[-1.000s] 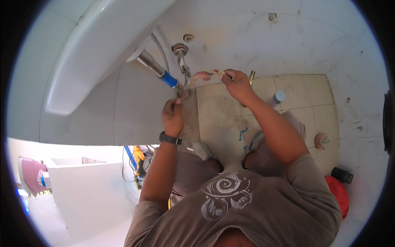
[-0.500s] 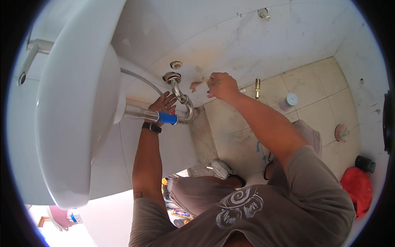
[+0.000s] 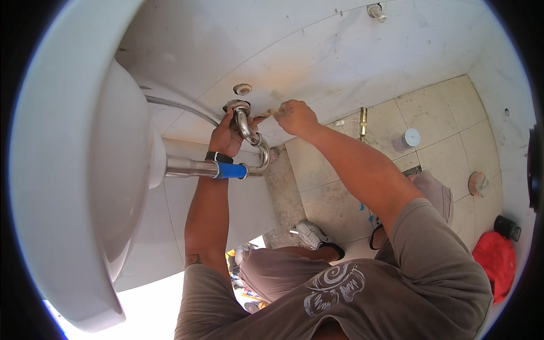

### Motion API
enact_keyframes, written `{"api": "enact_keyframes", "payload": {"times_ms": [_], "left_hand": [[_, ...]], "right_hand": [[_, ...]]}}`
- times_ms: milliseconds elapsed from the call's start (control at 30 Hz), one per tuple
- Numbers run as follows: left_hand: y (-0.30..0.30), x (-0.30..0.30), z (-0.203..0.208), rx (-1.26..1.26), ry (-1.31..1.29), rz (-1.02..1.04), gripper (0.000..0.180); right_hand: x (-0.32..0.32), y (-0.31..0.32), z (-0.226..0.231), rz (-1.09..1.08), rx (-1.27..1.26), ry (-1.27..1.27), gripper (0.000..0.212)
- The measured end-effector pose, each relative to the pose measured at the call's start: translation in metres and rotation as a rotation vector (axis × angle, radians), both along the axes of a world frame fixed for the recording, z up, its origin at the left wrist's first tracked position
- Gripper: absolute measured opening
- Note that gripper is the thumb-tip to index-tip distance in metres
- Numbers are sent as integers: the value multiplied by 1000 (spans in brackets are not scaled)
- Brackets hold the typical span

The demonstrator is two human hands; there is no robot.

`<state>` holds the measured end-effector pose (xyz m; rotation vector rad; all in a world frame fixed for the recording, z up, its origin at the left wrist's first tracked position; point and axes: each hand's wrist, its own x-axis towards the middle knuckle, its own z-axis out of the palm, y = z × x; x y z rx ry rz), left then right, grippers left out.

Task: The person installs a sink drain assembly by connecting a P-trap to the sink tailpiece and tightening the fittings. They then retrieve a cloth and wrap it around the pipe joints, continuing to tighten the connections by hand.

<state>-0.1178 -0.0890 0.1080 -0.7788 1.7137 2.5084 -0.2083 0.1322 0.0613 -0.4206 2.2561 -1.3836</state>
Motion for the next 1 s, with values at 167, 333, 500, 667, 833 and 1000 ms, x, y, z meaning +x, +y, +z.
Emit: {"api": "enact_keyframes", "payload": {"times_ms": [167, 333, 500, 667, 833, 1000], "left_hand": [[1, 0, -3, 49, 17, 18, 44], [7, -1, -6, 110, 93, 54, 44], [0, -5, -1, 185, 37, 48, 43], [-5, -6, 7, 230, 35, -74, 48], [0, 5, 16, 124, -114, -2, 44], [0, 14, 22, -18, -201, -118, 43]], "right_hand": [[1, -6, -5, 16, 11, 80, 42], [2, -7, -3, 45, 1, 26, 41], [1, -7, -2, 66, 17, 38, 41], [3, -4, -2, 59, 34, 58, 40], [0, -5, -12, 12, -39, 29, 33], [-11, -34, -31, 121, -165, 144, 31]]}}
